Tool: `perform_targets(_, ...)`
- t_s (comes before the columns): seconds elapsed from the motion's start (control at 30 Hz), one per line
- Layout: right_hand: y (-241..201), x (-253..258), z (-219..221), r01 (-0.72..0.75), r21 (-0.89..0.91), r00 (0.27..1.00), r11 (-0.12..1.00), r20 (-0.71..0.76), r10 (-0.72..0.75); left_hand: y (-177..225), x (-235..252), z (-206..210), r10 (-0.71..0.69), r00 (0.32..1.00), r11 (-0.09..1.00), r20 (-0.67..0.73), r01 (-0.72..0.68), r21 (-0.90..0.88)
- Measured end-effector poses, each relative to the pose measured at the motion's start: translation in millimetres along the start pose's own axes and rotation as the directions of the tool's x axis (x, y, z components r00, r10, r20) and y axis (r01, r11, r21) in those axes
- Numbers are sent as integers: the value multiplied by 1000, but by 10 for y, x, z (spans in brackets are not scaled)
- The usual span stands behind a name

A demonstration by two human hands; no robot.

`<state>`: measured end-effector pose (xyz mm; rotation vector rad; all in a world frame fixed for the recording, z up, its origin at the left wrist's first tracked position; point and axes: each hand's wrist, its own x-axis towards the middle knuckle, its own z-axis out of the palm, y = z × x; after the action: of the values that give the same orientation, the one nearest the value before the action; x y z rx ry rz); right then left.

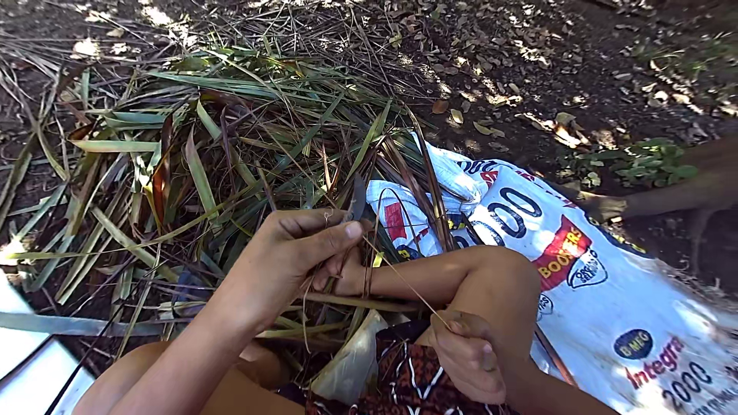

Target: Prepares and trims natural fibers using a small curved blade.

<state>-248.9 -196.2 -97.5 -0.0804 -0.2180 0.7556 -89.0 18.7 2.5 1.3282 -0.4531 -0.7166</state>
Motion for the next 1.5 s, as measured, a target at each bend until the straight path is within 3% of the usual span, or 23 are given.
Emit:
perform_targets(0.07,18,-37,-20,1,-66,999,998,-48,-4,25,20,-64,48,997,999,-53,-47,23)
perform_targets(0.17,-32,-138,-75,-25,-423,999,906,-38,10,29,32,-103,98,990,993,-102,-91,71)
perform_targets(0.23,-100,-54,32,-20,-631,995,776,-85,-43,18,24,-89,136,985,986,-110,-123,115)
perform_targets(0.37,-198,344,316,57,-907,944,417,-87,-317,-28,-5,-36,167,983,976,-77,-153,156)
perform_targets(0.47,-240,567,431,65,-960,899,272,-62,-433,1,-37,-43,176,982,976,-65,-166,139)
perform_targets(0.77,-135,564,450,13,-1000,837,-20,22,-547,174,-216,-111,125,992,990,-18,-123,75)
perform_targets(1.0,-44,458,406,-15,-1000,817,-5,-9,-577,304,-275,-290,229,966,973,-125,-221,73)
perform_targets(1.5,96,128,305,-114,-993,778,19,-101,-620,421,-340,-402,290,927,957,-239,-275,96)
